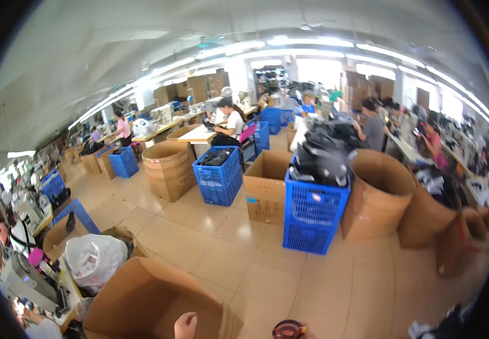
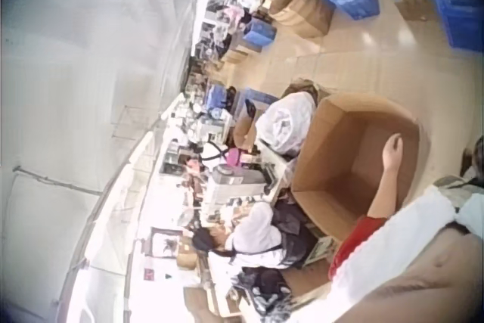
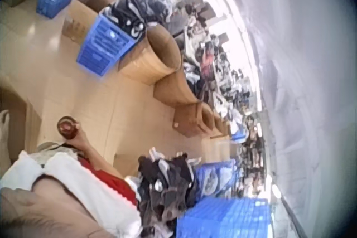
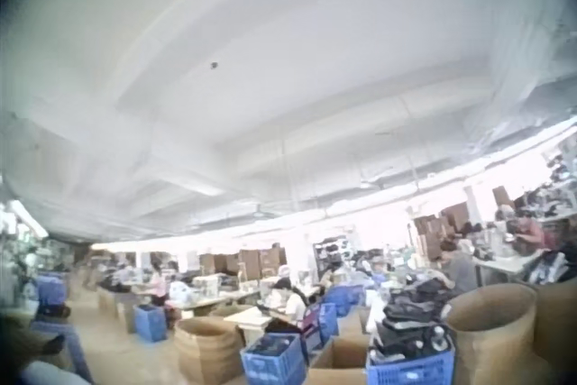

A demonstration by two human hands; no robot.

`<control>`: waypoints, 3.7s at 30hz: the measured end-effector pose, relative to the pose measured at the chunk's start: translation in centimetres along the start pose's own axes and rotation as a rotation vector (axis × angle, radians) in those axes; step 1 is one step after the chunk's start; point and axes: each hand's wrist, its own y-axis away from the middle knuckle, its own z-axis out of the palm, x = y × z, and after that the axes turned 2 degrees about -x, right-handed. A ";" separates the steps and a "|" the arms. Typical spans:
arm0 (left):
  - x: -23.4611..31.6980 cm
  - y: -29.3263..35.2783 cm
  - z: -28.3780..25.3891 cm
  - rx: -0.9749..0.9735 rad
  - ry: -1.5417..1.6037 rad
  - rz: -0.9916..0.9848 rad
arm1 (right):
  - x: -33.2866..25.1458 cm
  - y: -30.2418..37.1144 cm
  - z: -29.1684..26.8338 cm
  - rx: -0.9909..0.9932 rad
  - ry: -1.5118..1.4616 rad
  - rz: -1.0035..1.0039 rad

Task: The person fills a water bottle from a water dispenser, caps it, and walks over to a workstation. They then take a shoe component from a crate and sew it using a sewing machine.

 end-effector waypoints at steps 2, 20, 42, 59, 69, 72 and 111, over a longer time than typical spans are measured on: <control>-2.6 -2.7 3.7 0.071 -0.019 -0.133 | -1.6 -9.2 -1.4 -0.041 -0.165 0.056; -14.8 -47.4 -0.5 0.984 0.499 -0.954 | -23.5 -74.3 16.2 -0.770 -0.529 -0.261; -51.5 -116.9 -29.7 0.466 0.523 -0.720 | -55.1 -135.4 69.1 -1.160 -0.459 -0.465; -68.3 -170.8 -66.5 0.559 0.523 -0.804 | -81.1 -178.5 105.4 -0.922 -0.468 -0.414; -81.8 -204.6 -81.8 0.341 0.264 -0.879 | -91.7 -202.0 126.2 -0.581 -0.388 -0.461; -84.0 -215.9 -84.0 0.233 0.181 -0.864 | -93.5 -208.0 129.0 -0.460 -0.450 -0.347; -111.4 -307.1 -56.2 -0.341 -0.005 -0.669 | -106.2 -298.3 111.1 0.384 -0.260 -0.090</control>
